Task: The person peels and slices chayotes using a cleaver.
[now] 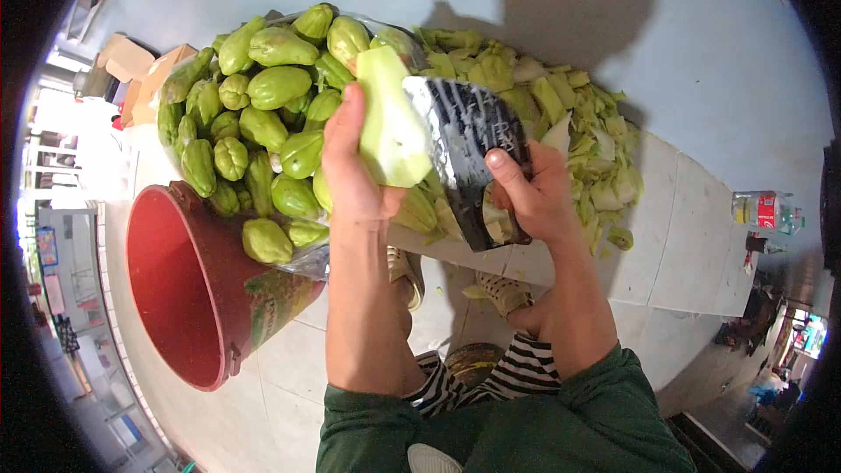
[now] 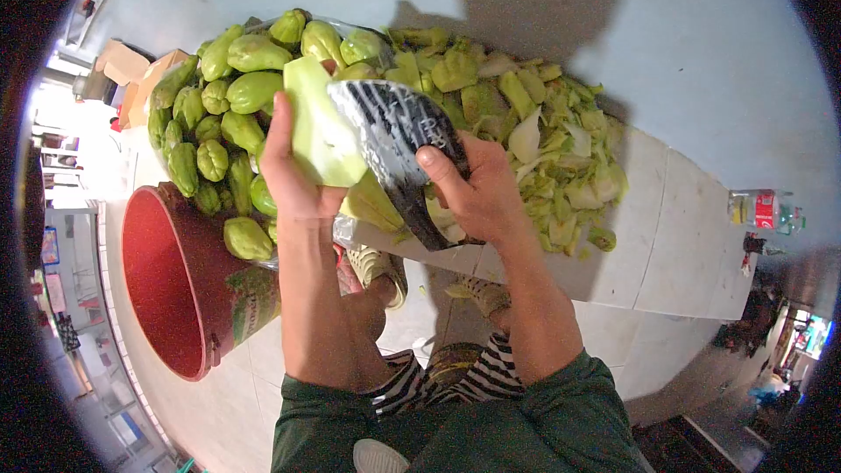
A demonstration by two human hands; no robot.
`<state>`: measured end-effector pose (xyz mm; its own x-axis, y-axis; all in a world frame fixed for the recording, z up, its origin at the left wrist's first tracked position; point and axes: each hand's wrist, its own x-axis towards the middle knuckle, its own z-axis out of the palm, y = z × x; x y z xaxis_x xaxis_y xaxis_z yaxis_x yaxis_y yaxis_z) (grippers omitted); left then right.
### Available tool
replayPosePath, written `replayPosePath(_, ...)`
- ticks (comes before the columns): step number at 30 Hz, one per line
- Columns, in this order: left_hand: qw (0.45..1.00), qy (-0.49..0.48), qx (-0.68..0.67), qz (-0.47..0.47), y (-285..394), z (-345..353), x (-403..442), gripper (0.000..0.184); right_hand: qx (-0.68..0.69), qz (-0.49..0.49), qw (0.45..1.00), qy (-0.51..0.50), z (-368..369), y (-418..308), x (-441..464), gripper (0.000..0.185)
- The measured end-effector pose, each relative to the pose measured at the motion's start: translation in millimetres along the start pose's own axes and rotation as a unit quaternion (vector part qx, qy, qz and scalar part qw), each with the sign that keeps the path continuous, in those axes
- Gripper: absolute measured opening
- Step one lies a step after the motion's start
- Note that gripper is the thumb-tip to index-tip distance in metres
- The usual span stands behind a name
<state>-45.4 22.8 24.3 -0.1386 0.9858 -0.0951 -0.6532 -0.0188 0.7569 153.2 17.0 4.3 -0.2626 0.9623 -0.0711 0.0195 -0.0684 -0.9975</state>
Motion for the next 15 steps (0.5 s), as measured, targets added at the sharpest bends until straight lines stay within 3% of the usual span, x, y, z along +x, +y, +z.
replayPosePath(2, 1.0, -0.009, -0.03, 0.004, -1, 3, 1, 0.057, -0.063, 0.011, 0.998, -0.017, -2, 3, -2, 0.039)
replayPosePath(9, 0.998, -0.002, -0.053, 0.021, -10, 10, -4, 0.055, -0.076, -0.013, 0.997, 0.021, 6, -1, -1, 0.041)
replayPosePath(11, 0.998, 0.004, -0.069, 0.008, -13, 9, -6, 0.05, 0.021, -0.004, 0.998, 0.051, 12, -3, 0, 0.041)
replayPosePath(15, 0.999, -0.001, -0.05, 0.001, -10, 9, -5, 0.051, 0.063, 0.0, 0.997, 0.038, 10, -1, -1, 0.039)
